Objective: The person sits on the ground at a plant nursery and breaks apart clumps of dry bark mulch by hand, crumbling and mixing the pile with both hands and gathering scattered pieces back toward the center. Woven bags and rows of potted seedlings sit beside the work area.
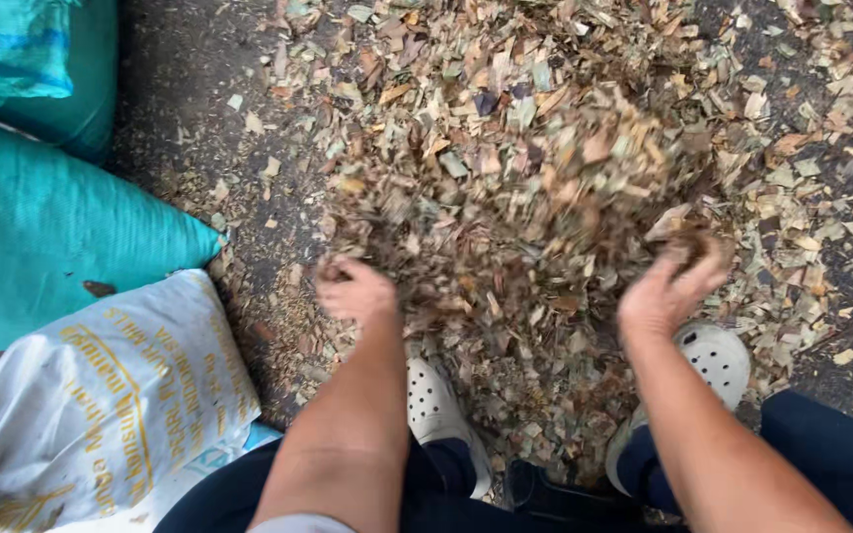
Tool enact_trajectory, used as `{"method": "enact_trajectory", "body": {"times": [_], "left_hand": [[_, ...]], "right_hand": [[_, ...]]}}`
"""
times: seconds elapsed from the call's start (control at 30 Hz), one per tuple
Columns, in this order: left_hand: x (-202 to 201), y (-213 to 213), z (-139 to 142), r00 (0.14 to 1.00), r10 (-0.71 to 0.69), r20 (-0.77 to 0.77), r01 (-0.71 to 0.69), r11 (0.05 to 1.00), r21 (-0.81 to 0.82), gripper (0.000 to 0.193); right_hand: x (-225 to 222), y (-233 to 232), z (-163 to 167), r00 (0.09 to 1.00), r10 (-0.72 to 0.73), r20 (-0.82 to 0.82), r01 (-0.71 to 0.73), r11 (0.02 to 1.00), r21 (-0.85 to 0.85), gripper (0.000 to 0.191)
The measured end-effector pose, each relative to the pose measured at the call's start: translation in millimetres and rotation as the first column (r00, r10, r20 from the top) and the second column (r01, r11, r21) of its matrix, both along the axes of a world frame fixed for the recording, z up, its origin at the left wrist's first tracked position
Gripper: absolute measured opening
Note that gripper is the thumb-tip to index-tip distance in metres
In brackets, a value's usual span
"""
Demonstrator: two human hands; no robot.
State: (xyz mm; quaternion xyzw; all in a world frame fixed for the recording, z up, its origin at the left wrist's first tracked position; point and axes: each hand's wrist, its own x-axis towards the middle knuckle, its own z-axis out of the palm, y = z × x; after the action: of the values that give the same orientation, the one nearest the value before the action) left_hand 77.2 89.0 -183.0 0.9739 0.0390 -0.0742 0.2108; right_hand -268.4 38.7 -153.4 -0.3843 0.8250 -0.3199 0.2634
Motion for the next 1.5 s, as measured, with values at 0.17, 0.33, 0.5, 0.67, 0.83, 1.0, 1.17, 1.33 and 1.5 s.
{"method": "enact_trajectory", "body": {"times": [0.17,0.33,0.5,0.67,0.83,1.0,1.17,1.33,1.5], "left_hand": [[9,-23,-10,0.912,0.313,-0.266,-0.307,0.95,0.066,0.087],[-23,-74,2,0.923,0.074,-0.379,-0.191,0.94,-0.284,0.088],[-48,-129,24,0.881,-0.281,-0.381,-0.097,0.68,-0.727,0.094],[-92,-152,61,0.741,-0.641,-0.2,0.085,0.386,-0.919,0.081],[-100,-164,105,0.541,-0.841,0.019,0.308,0.177,-0.935,0.077],[-61,-154,95,0.784,-0.531,-0.321,0.43,0.838,-0.336,0.097],[-56,-132,24,0.667,-0.255,-0.7,-0.394,0.676,-0.622,0.08],[-60,-147,9,0.661,-0.547,-0.514,-0.031,0.665,-0.746,0.051],[-78,-169,56,0.559,-0.81,-0.18,0.297,0.398,-0.868,0.047]], "right_hand": [[-37,-51,-17,0.985,-0.022,-0.169,0.065,0.964,0.256,0.06],[-19,-110,-7,0.949,-0.136,0.286,0.1,0.985,0.137,0.06],[-5,-160,34,0.845,0.026,0.535,0.006,0.998,-0.058,0.062],[42,-144,93,0.83,0.453,0.325,-0.398,0.89,-0.223,0.061],[59,-124,116,0.8,0.6,0.005,-0.521,0.699,-0.489,0.056],[-19,-132,84,0.996,-0.041,0.081,0.047,0.997,-0.068,0.063],[-42,-141,40,0.985,-0.105,0.136,0.063,0.957,0.282,0.073],[5,-178,41,0.899,-0.094,0.429,-0.048,0.949,0.311,0.074],[49,-189,78,0.849,0.245,0.468,-0.277,0.961,-0.002,0.065]]}}
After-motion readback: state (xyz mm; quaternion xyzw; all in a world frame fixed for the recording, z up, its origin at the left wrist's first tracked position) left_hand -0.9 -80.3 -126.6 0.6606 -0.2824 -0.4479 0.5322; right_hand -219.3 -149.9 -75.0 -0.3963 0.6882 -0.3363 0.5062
